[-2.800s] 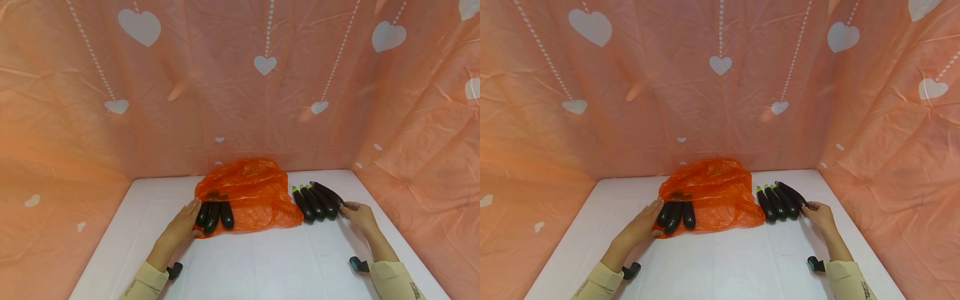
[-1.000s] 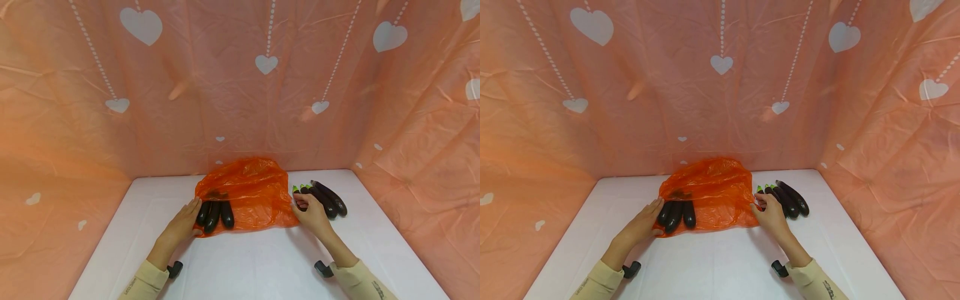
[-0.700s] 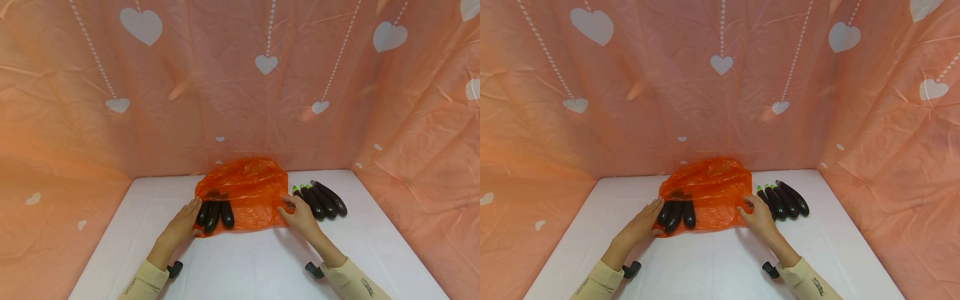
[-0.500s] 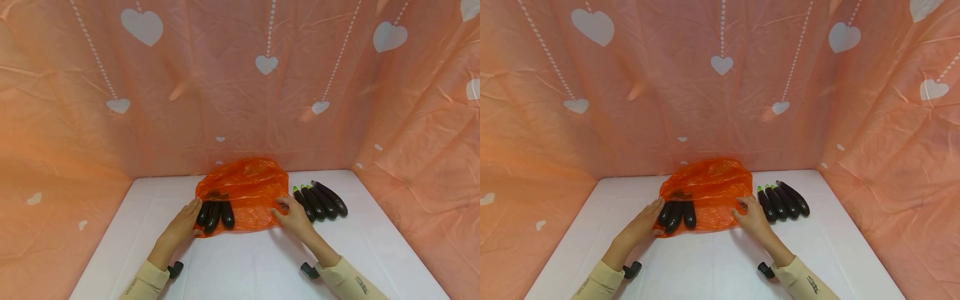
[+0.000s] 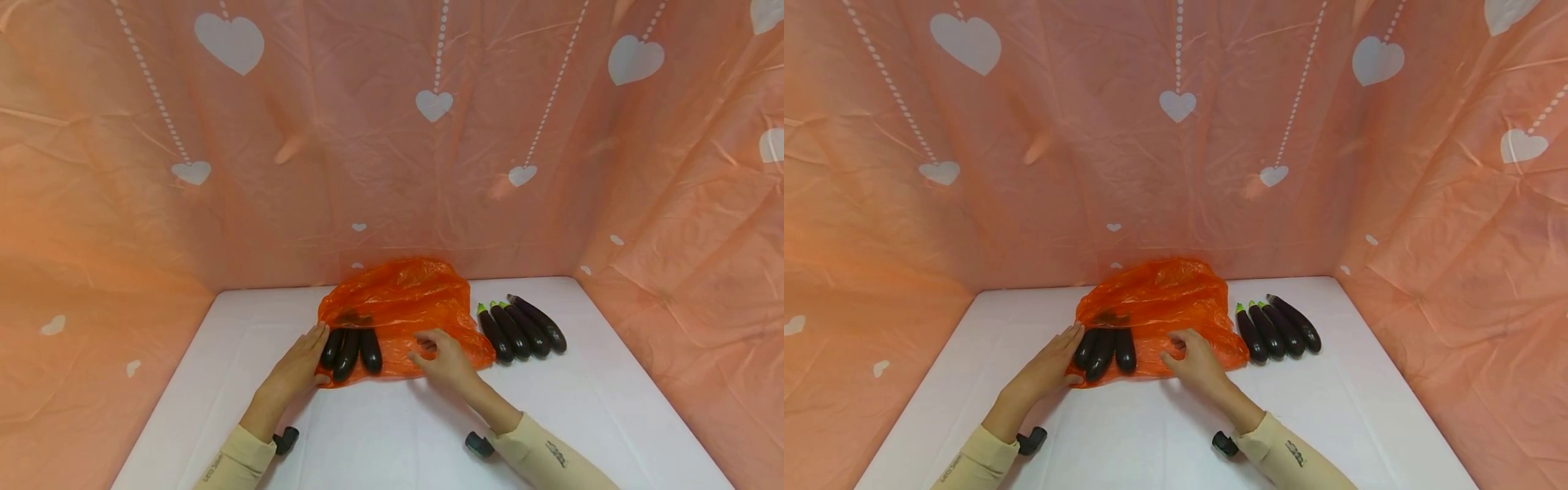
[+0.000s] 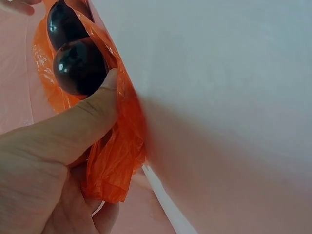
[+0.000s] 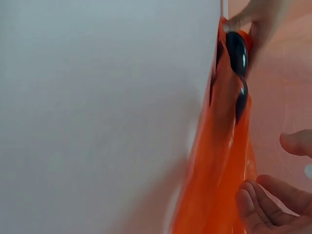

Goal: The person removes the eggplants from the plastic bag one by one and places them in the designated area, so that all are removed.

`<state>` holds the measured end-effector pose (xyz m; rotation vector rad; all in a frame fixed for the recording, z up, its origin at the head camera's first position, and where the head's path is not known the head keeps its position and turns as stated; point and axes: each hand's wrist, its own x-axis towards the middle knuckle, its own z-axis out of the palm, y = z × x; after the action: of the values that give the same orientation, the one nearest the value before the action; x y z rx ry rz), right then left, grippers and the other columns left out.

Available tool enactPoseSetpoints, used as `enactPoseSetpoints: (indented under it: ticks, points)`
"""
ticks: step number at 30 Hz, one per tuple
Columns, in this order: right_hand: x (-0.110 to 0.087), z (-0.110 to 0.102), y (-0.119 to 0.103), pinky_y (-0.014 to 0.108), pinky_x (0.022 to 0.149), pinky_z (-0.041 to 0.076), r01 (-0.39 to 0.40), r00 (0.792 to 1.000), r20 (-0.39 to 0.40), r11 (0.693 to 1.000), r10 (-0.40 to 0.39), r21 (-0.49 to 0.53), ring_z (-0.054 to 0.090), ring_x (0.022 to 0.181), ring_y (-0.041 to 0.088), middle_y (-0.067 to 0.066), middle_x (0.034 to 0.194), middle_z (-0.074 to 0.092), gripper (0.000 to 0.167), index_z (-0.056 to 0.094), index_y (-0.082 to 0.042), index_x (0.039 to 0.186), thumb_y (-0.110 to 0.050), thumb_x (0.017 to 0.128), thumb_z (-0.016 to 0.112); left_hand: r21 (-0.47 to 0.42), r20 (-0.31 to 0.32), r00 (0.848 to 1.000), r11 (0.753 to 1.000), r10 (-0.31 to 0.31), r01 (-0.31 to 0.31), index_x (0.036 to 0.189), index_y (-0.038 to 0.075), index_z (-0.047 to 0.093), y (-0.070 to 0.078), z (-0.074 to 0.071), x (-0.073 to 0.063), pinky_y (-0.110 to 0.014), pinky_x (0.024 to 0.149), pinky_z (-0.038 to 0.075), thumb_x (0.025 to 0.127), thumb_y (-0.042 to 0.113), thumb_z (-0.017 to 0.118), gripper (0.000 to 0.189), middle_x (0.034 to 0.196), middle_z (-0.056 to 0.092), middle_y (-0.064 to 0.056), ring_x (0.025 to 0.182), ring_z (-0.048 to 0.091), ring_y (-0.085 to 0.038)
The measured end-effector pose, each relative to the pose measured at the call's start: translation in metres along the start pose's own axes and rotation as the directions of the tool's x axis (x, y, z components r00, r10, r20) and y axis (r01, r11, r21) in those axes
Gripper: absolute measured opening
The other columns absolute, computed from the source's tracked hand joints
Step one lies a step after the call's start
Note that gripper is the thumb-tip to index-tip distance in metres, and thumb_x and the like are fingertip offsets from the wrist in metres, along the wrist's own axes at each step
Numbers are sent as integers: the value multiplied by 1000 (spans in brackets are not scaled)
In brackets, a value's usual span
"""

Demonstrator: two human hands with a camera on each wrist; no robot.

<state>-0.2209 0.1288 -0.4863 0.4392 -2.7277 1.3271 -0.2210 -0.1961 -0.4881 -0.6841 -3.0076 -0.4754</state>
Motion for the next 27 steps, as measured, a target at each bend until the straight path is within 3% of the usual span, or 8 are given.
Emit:
enactPoseSetpoints:
  ticks: [8, 20, 23, 27]
  points:
    - [9, 21, -8, 49, 96, 61, 38, 994, 102, 999, -36, -15, 67, 106, 28, 15, 120, 70, 47, 70, 5, 133, -23, 97, 82, 0, 2, 1000, 1000, -5, 5, 159, -16, 33, 1, 1, 1, -62, 127, 29, 85, 15, 91, 99, 166, 35, -35, 155, 35, -50]
    - [23, 43, -23, 48, 98, 60, -37, 980, 196, 998, 45, -44, 66, 108, 27, 15, 124, 69, 60, 69, 3, 136, -36, 93, 86, -7, 6, 1000, 1000, -1, 1, 159, -17, 34, 3, -3, 0, -61, 127, 29, 85, 14, 91, 98, 166, 34, -36, 154, 35, -51]
    - [25, 47, -26, 45, 93, 60, -61, 975, 210, 997, 70, -47, 63, 102, 24, 15, 122, 69, 63, 68, 4, 137, -36, 93, 86, -5, 4, 1000, 1000, -4, 4, 159, -16, 34, 3, -2, 1, -61, 127, 29, 85, 14, 91, 98, 167, 34, -35, 155, 35, -50]
    - [29, 52, -26, 35, 75, 59, -71, 972, 223, 997, 76, -30, 62, 85, 20, 9, 105, 69, 58, 69, 3, 133, -35, 92, 87, -3, 0, 1000, 1000, -5, 5, 159, -16, 34, 3, -2, 2, -62, 127, 30, 85, 15, 91, 98, 167, 34, -35, 155, 35, -50]
